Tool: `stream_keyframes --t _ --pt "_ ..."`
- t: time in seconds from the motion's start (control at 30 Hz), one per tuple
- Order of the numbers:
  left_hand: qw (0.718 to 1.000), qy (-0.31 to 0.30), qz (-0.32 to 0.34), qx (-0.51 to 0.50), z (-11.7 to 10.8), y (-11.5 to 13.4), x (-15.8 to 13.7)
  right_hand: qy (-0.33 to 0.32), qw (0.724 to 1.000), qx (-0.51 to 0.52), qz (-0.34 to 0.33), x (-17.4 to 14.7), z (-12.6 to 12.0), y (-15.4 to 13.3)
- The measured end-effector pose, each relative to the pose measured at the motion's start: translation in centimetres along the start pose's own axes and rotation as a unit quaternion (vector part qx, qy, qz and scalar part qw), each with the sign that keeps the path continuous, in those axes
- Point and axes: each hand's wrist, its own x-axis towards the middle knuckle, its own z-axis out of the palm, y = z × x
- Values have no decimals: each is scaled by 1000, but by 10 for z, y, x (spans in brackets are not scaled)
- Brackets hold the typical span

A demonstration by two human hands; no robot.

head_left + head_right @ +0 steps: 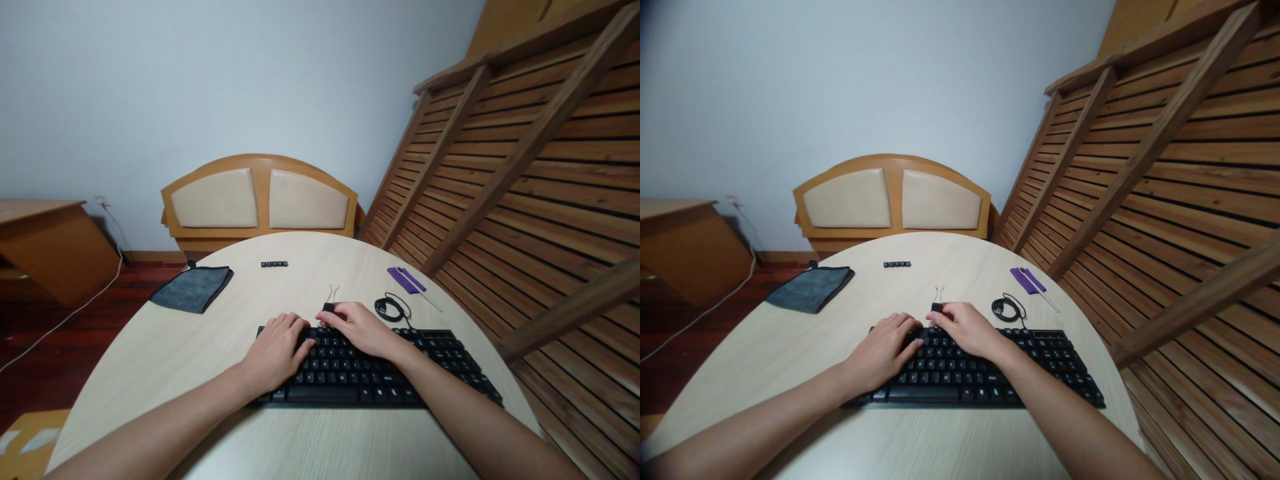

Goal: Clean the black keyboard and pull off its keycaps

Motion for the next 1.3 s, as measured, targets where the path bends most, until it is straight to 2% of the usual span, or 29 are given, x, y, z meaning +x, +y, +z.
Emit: stream_keyframes --t 0.3,0.53,0.67,0.87,1.07,1.3 --pt "1000 8 4 2 0 1 -1 8 998 -55 -10 2 8 0" --pt "1000 8 9 -9 -1 1 -2 10 994 -98 -53 -1 9 -6" --pt "1000 11 11 -16 -1 0 -2 24 993 -113 -34 -2 7 -5" --pt "999 14 17 -31 -1 0 -1 18 999 23 18 5 10 10" --pt "999 13 9 -39 -2 1 -1 42 983 166 70 12 17 23" --pt "992 58 -27 -108 0 -5 1 65 971 226 34 7 27 8"
